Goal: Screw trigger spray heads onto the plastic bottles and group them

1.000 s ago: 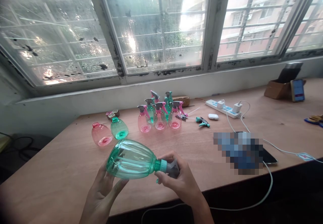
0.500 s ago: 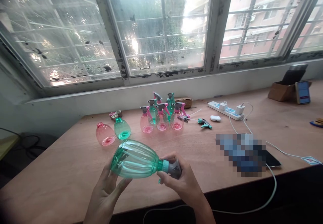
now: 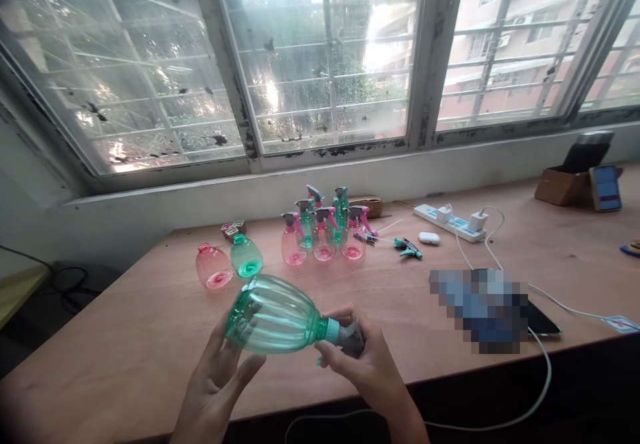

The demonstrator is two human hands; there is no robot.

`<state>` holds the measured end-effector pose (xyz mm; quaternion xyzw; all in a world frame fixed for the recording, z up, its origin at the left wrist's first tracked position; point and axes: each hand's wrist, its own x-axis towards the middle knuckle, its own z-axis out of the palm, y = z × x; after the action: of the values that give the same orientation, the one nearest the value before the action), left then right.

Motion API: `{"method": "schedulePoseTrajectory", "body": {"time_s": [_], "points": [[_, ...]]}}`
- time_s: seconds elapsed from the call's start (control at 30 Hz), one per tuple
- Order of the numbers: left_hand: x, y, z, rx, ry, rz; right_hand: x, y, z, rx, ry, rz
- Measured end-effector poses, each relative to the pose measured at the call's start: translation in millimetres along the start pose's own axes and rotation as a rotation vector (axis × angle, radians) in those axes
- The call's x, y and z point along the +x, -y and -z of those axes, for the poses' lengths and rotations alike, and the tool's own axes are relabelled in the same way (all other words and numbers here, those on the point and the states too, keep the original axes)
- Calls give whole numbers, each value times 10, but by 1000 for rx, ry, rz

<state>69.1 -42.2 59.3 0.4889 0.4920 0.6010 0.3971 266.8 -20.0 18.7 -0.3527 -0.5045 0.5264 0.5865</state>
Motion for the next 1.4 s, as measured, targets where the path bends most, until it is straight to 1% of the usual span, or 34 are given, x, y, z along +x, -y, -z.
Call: {"method": "schedulePoseTrajectory", "body": {"time_s": [0.07,0.13,0.23,0.3,0.43,0.53,0.67,0.77,0.87,0.93,1.0,1.07,1.17,1.3,1.4], "points": [[-22,15,11,22,17,19,-13,12,1,-14,-4,2],[-15,31,-2,22,5,3,-25,24,-10,-51,-1,5],[28,37,-62,15,-74,-5,-33,36,-40,-94,6,9],[53,30,-102,-8,-103,10,-32,37,-55,-93,2,15],[47,28,-107,-64,-78,-33,-29,29,-49,8,-5,13],[15,37,-45,-24,-47,-41,-37,31,-29,91,-7,14],[-5,41,15,24,-1,-5,-59,45,-25,63,-17,11],[12,37,-9,18,-38,14,-64,47,-42,15,-20,11],[30,28,-41,17,-71,11,-51,39,-51,45,-23,6],[33,21,-32,45,-61,-39,-37,31,-45,80,-34,-8],[28,19,1,119,-44,-81,-27,22,-31,94,-42,-14],[22,26,37,167,-23,-77,-22,13,-19,86,-35,-10],[29,56,60,124,-17,-42,-21,-3,-21,36,-20,-2],[75,109,41,46,-84,4,-13,-28,-38,-11,0,-4],[101,142,55,32,-68,-29,-5,-44,-26,24,24,-23]]}}
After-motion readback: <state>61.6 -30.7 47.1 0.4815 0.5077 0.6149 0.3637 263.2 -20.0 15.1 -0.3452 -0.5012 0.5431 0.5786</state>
